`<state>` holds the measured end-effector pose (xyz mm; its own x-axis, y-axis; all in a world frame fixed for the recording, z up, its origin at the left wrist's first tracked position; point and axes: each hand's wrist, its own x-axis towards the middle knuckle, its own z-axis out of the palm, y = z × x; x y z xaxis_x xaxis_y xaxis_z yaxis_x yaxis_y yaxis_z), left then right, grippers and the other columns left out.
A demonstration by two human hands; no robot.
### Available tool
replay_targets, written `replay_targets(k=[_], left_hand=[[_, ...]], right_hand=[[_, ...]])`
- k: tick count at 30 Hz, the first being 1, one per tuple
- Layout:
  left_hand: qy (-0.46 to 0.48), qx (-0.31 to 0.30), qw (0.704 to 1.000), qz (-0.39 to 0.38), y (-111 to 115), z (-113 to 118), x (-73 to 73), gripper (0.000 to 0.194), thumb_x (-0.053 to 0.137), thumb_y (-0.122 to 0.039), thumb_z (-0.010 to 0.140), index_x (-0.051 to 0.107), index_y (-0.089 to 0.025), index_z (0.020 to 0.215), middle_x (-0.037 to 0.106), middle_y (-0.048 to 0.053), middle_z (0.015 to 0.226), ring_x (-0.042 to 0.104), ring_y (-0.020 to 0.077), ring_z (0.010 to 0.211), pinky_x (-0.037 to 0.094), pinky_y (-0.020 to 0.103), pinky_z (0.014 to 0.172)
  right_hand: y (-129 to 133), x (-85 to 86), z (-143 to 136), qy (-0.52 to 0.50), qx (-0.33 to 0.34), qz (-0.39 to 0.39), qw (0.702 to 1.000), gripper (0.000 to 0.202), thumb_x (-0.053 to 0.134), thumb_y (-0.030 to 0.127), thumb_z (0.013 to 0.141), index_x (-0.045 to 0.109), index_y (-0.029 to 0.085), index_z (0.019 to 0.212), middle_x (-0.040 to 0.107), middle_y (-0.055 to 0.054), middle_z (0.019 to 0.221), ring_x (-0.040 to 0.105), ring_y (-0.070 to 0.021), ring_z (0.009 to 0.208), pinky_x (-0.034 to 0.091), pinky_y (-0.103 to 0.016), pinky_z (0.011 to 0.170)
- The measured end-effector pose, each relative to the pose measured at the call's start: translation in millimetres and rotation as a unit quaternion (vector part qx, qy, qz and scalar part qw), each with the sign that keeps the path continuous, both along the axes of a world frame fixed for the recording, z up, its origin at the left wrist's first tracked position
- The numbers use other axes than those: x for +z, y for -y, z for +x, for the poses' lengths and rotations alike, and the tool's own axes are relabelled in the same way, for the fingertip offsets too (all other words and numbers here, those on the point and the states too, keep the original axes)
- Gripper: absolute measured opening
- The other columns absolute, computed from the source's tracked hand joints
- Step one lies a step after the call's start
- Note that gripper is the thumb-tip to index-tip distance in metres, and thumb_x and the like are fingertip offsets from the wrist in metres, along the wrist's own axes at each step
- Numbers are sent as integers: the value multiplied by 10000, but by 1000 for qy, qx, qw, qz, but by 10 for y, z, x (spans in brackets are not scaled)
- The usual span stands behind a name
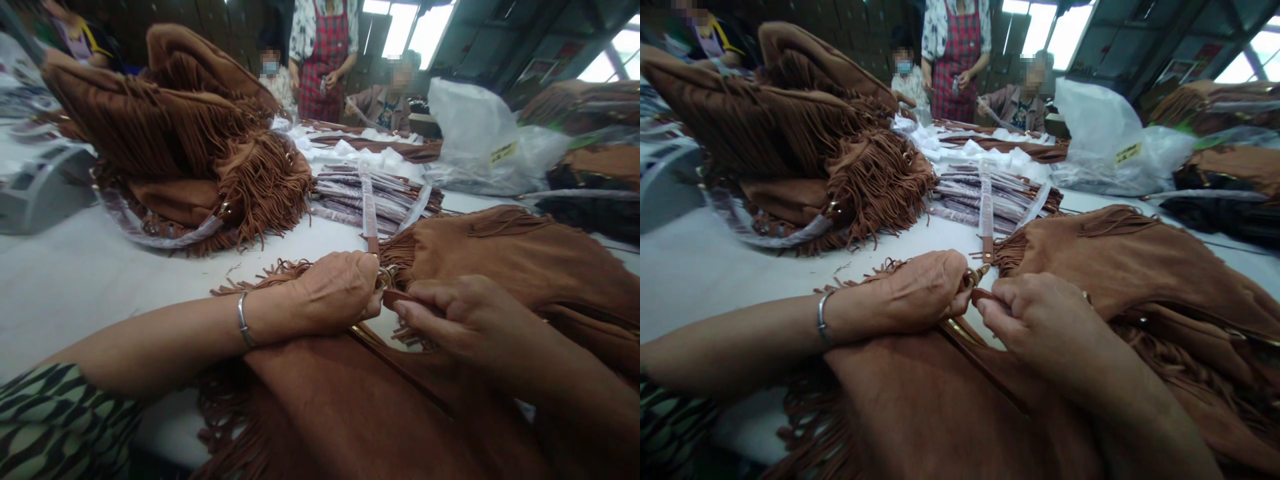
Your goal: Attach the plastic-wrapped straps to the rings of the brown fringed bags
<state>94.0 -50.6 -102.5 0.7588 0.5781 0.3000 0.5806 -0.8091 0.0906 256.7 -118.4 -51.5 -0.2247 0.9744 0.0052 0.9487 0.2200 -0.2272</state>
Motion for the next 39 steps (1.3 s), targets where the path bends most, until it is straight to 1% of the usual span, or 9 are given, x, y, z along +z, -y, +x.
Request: replay_targets(k=[5, 9, 13, 16, 18, 21, 24, 32, 39], left_hand=[[14, -3, 999, 34, -5, -11, -40, 160, 434, -248, 841, 521, -114, 847, 580, 84, 723, 616, 226, 735, 490, 315, 634], [16, -12, 999, 34, -15, -29, -41, 170, 430, -263, 846, 515, -116, 859, 590, 87, 726, 621, 231, 730, 486, 316, 621], [20, -50, 998, 13, -59, -77, -26, 227, 431, -336, 861, 507, -123, 884, 601, 76, 709, 617, 218, 655, 450, 291, 546], [28, -114, 993, -7, -109, -120, -16, 183, 440, -322, 856, 491, -146, 868, 607, 53, 701, 598, 184, 594, 410, 262, 511], [28, -164, 986, -22, -137, -142, -8, 142, 446, -297, 842, 478, -159, 843, 610, 45, 709, 589, 175, 591, 403, 262, 516], [39, -217, 975, -35, -160, -163, 1, 102, 467, -271, 812, 464, -169, 818, 609, 44, 711, 582, 176, 616, 413, 271, 550], [52, -245, 967, -49, -168, -177, 4, 84, 470, -250, 801, 457, -170, 823, 605, 53, 725, 568, 174, 633, 419, 273, 580], [62, -268, 955, -114, -164, -192, 6, 100, 491, -200, 752, 460, -170, 843, 576, 27, 738, 509, 147, 640, 409, 258, 610], [130, -88, 977, -145, -107, -143, 52, 278, 496, -449, 852, 435, -177, 846, 539, 5, 756, 479, 129, 625, 368, 248, 562]], right_hand=[[91, -25, -180, 143, -56, 41, 987, 345, 374, 384, 843, 620, 229, 656, 660, -57, 607, 613, -229, 566, 300, -315, 531], [125, -32, -247, 169, -68, 51, 982, 352, 335, 382, 853, 621, 238, 708, 667, -61, 615, 634, -268, 582, 301, -335, 539], [79, 13, -189, 96, -63, 49, 992, 353, 360, 389, 845, 605, 212, 662, 636, -63, 597, 607, -234, 574, 328, -321, 547], [17, 55, -87, -53, -10, -27, 998, 388, 398, 412, 851, 564, 184, 585, 577, -47, 562, 550, -182, 543, 334, -287, 519], [-22, 52, -13, -184, -2, -121, 975, 400, 464, 469, 835, 546, 175, 578, 521, -23, 537, 496, -150, 507, 328, -264, 481], [-73, -17, 75, -384, -51, -263, 884, 387, 605, 527, 753, 547, 170, 616, 482, 2, 536, 427, -117, 469, 324, -246, 448], [-128, -116, 115, -491, -72, -316, 809, 370, 686, 492, 703, 546, 167, 596, 447, 22, 511, 355, -81, 435, 278, -226, 420], [-219, -194, 106, -572, -83, -348, 738, 378, 755, 411, 655, 516, 162, 501, 307, 74, 379, 153, -16, 347, 63, -193, 364], [-271, -211, 154, -601, -106, -288, 738, 321, 721, 439, 687, 588, 158, 606, 284, 96, 342, 156, -15, 304, 128, -164, 309]])
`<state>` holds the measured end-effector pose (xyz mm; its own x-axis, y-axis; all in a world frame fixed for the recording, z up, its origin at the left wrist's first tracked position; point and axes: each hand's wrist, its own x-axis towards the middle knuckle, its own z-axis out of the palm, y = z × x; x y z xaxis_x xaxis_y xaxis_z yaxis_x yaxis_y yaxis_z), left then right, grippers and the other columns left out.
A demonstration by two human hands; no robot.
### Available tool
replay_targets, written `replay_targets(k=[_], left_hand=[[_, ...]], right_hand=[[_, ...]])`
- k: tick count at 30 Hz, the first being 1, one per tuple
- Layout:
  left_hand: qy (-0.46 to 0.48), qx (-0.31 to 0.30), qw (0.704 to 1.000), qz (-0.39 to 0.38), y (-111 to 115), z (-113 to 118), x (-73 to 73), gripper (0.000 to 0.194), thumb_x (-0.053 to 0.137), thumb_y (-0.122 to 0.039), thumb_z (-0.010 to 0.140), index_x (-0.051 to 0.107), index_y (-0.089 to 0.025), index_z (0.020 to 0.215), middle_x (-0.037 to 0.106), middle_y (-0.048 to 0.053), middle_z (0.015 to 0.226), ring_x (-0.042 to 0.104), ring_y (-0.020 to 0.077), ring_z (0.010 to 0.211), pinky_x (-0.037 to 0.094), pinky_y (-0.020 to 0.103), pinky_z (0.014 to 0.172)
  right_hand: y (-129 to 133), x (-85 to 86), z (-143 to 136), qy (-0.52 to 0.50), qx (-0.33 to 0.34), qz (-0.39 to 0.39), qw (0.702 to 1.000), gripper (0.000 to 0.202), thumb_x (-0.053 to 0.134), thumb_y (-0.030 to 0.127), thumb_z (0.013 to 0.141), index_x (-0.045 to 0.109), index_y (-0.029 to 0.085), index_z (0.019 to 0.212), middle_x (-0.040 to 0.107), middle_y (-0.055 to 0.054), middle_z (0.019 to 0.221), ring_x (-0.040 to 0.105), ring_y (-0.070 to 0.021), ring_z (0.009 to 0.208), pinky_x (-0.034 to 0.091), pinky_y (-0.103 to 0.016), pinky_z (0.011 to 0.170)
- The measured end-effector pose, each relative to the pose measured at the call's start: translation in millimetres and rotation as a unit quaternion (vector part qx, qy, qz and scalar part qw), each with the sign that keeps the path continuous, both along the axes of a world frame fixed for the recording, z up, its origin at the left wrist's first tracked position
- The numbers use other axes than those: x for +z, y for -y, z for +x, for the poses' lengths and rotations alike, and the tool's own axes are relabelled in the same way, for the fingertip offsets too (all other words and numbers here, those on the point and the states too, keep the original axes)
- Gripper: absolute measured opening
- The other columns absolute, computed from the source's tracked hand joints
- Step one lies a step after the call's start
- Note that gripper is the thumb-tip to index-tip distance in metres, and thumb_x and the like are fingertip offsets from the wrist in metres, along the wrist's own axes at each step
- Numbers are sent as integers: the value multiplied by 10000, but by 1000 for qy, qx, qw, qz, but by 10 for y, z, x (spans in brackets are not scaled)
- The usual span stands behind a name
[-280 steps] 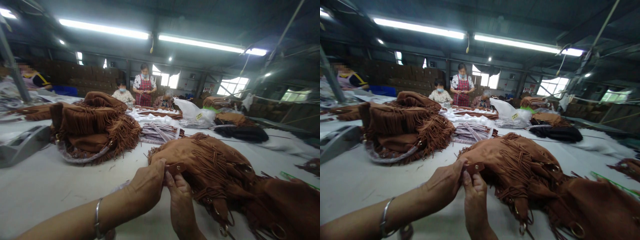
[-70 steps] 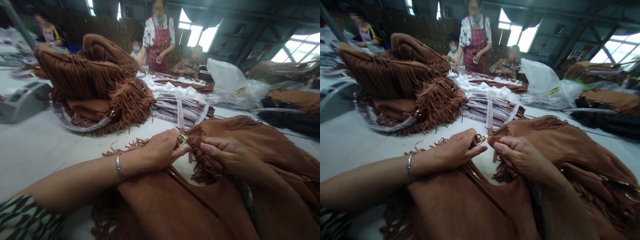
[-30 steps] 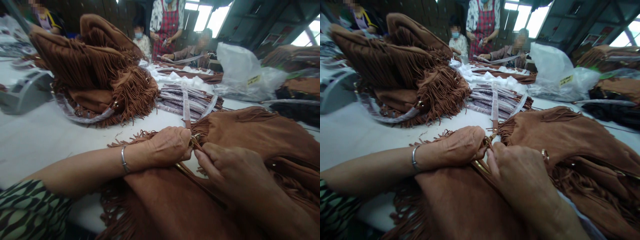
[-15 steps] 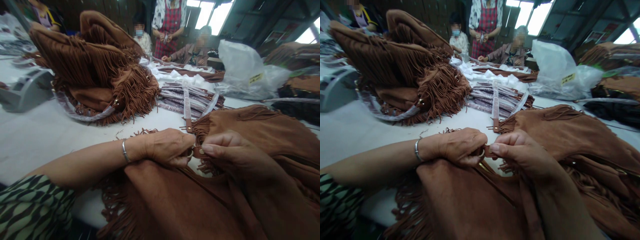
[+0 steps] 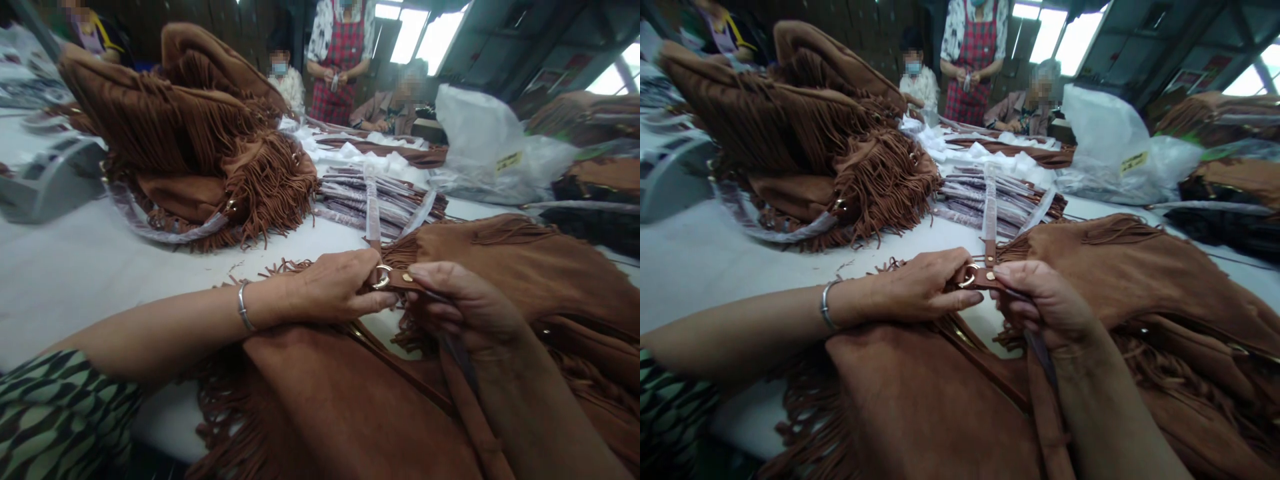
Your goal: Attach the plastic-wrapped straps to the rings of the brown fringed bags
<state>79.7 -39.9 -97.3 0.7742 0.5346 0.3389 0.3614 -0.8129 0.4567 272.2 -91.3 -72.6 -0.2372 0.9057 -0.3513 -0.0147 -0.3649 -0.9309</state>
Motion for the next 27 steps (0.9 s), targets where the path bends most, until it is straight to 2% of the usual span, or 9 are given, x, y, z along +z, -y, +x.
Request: replay_targets(k=[4, 7, 10, 13, 17, 20, 22, 25, 27], left_hand=[[-49, 27, 998, 19, 12, 31, 12, 144, 419, -309, 871, 449, -174, 832, 558, 31, 742, 495, 148, 611, 372, 263, 550], [-84, 3, 996, 15, -4, 37, 0, 70, 436, -240, 818, 450, -173, 832, 560, 31, 714, 502, 147, 576, 388, 257, 529], [-105, -23, 994, 20, -19, 21, -2, 88, 458, -224, 783, 445, -171, 852, 568, 39, 744, 515, 152, 601, 408, 255, 536], [-118, -55, 991, 13, -19, -7, 22, 102, 461, -227, 776, 435, -176, 860, 565, 34, 758, 500, 147, 603, 403, 249, 534], [-124, -105, 987, 7, 19, -25, 68, 103, 464, -205, 771, 435, -170, 864, 559, 35, 777, 480, 142, 619, 399, 250, 560], [-128, -110, 985, 29, 67, -24, 103, 77, 470, -196, 795, 448, -160, 860, 564, 49, 814, 487, 149, 669, 408, 260, 621], [-111, -95, 989, 37, 89, -29, 127, 100, 461, -256, 855, 460, -157, 866, 561, 46, 827, 493, 150, 700, 405, 264, 654], [-58, -68, 996, 24, 90, -40, 149, 341, 468, -501, 878, 471, -160, 882, 545, 26, 818, 487, 147, 706, 392, 264, 648], [-32, -43, 999, 4, 71, -40, 144, 372, 448, -537, 882, 473, -167, 862, 536, 12, 795, 481, 138, 693, 378, 255, 630]], right_hand=[[-16, -22, -41, -19, -29, 9, 999, 305, 733, 398, 680, 588, 139, 612, 345, 88, 384, 151, 0, 312, 147, -132, 281], [-10, -18, -98, -2, -50, 12, 999, 312, 760, 386, 640, 593, 125, 600, 390, 69, 443, 155, 11, 326, 141, -115, 265], [-2, -6, -111, 20, -61, 19, 998, 339, 769, 400, 618, 578, 124, 572, 378, 67, 444, 171, 12, 326, 135, -110, 263], [-1, -12, -60, 16, -42, 2, 999, 362, 784, 398, 610, 546, 133, 547, 359, 78, 427, 167, 11, 321, 139, -112, 262], [-17, -59, 6, -11, 21, -21, 999, 374, 763, 416, 645, 538, 138, 538, 292, 99, 375, 147, 5, 316, 152, -118, 277], [-25, -79, 10, -17, 41, -16, 999, 396, 754, 443, 644, 531, 135, 533, 298, 97, 382, 144, 4, 321, 159, -126, 283], [-17, -59, 11, 3, 21, -9, 1000, 378, 745, 440, 658, 539, 137, 564, 316, 94, 410, 141, 2, 328, 154, -126, 277], [12, 7, 35, 43, -28, 7, 999, 354, 730, 444, 679, 551, 147, 609, 349, 83, 425, 159, -7, 329, 147, -126, 269], [32, 52, 58, 67, -40, 22, 997, 353, 725, 454, 679, 573, 141, 619, 379, 69, 425, 167, -9, 327, 139, -132, 271]])
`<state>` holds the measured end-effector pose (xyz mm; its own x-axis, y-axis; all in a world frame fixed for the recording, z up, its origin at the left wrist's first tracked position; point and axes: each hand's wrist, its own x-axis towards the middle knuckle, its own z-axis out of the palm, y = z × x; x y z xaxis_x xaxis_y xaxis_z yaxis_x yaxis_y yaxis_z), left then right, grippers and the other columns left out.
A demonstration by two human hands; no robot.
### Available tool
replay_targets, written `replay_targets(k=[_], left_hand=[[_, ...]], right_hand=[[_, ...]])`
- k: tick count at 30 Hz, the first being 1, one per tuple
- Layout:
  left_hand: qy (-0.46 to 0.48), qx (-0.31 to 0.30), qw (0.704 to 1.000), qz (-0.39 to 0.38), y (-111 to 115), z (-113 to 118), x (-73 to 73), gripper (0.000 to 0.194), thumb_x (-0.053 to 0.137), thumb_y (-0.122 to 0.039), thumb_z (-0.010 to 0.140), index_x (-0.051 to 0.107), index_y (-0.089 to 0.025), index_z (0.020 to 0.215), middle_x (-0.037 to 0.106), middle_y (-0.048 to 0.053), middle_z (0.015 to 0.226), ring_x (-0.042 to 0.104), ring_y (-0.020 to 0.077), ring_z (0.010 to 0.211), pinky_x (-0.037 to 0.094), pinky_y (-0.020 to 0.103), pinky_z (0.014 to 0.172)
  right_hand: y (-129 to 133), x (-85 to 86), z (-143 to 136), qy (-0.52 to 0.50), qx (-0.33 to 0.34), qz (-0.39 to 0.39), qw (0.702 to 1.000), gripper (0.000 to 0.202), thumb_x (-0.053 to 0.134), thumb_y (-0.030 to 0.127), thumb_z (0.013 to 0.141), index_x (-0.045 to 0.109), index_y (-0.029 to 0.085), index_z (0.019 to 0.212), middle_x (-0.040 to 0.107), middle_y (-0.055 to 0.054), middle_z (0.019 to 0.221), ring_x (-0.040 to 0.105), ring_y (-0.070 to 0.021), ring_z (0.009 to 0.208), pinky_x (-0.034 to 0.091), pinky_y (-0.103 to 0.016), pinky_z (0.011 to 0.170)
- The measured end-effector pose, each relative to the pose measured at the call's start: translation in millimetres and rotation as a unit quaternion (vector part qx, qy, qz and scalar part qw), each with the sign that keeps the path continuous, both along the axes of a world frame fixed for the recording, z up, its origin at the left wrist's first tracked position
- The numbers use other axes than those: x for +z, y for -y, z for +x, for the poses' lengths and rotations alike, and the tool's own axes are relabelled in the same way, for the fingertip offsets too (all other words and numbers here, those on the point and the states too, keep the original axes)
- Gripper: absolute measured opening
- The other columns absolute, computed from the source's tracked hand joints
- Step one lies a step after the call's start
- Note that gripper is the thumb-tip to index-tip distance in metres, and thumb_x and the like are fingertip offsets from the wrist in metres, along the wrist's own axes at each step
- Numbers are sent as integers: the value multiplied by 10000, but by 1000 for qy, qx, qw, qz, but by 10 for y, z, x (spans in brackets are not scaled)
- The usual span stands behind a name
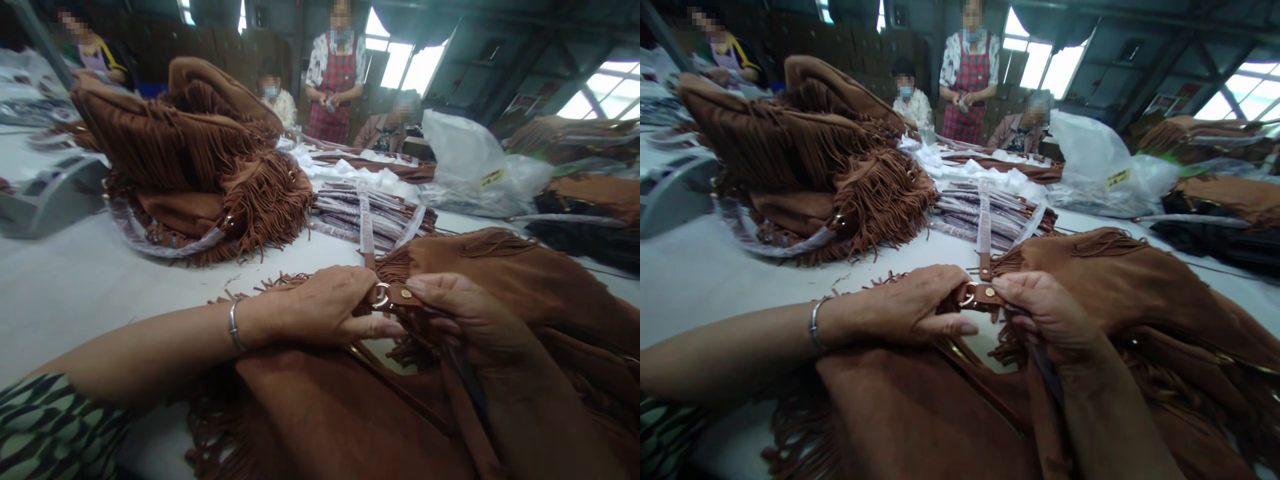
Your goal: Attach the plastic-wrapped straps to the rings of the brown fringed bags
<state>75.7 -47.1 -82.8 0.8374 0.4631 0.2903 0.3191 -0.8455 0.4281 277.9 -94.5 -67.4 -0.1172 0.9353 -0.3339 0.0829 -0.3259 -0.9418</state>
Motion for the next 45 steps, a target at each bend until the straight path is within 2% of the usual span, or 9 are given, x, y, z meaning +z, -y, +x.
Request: replay_targets(k=[4, 10, 16, 23, 30, 34, 36, 40, 45], left_hand=[[9, 17, 1000, 6, -50, 21, -46, 256, 423, -407, 927, 479, -169, 849, 538, 10, 800, 478, 130, 687, 368, 248, 625], [-24, 15, 998, 51, -55, 26, -65, 262, 383, -383, 939, 495, -149, 899, 561, 51, 850, 508, 159, 732, 399, 270, 659], [-34, 10, 999, 36, -23, 5, -12, 189, 418, -294, 918, 502, -127, 895, 564, 56, 834, 513, 155, 717, 413, 266, 650], [-105, -73, 992, 13, -34, 33, 6, 154, 491, -262, 891, 530, -114, 906, 589, 89, 878, 550, 187, 813, 448, 288, 751], [-56, -137, 989, 3, -63, 13, -81, 207, 521, -317, 865, 513, -138, 968, 579, 79, 904, 534, 183, 817, 446, 294, 770], [-24, -51, 998, 13, -32, 60, -126, 419, 573, -558, 795, 498, -158, 895, 548, 37, 802, 502, 167, 711, 420, 280, 657], [-17, 12, 1000, 12, -35, 94, -163, 343, 492, -505, 867, 484, -163, 897, 543, 39, 821, 504, 163, 721, 406, 276, 655], [-25, 43, 998, -33, -125, 143, -239, 224, 409, -398, 915, 451, -180, 950, 539, 41, 894, 517, 165, 768, 403, 281, 686], [-21, 52, 993, -101, -354, 216, -306, 304, 356, -490, 914, 447, -201, 943, 537, 34, 872, 522, 179, 757, 397, 291, 677]], right_hand=[[37, 62, -1, 41, -1, 9, 999, 359, 703, 472, 706, 629, 126, 642, 379, 55, 419, 199, -12, 333, 160, -139, 296], [124, 93, -158, 54, -42, 17, 998, 353, 753, 489, 623, 636, 161, 675, 543, -12, 536, 467, -106, 435, 429, -221, 409], [104, 2, -121, 92, -10, 20, 995, 429, 690, 566, 677, 632, 144, 730, 583, -29, 542, 473, -106, 406, 391, -220, 384], [17, -19, -56, 55, 42, -15, 997, 419, 778, 499, 595, 588, 127, 622, 566, -17, 535, 472, -93, 436, 366, -216, 418], [-109, -185, 86, -18, 88, -23, 996, 405, 762, 448, 643, 503, 149, 555, 351, 84, 403, 216, -10, 324, 125, -161, 318], [-136, -254, 102, -36, 101, -22, 994, 394, 729, 469, 666, 504, 160, 573, 297, 106, 370, 158, -12, 300, 102, -159, 292], [-137, -255, 57, -27, 77, -9, 997, 380, 701, 466, 701, 506, 159, 594, 307, 104, 381, 161, -12, 306, 119, -152, 294], [-141, -132, 6, 6, 6, 39, 999, 335, 600, 475, 804, 584, 146, 742, 513, 25, 501, 398, -60, 383, 330, -171, 372], [103, 283, 343, 212, -71, 135, 965, 387, 519, 499, 868, 658, 150, 961, 676, -83, 916, 609, -146, 711, 466, -223, 587]])
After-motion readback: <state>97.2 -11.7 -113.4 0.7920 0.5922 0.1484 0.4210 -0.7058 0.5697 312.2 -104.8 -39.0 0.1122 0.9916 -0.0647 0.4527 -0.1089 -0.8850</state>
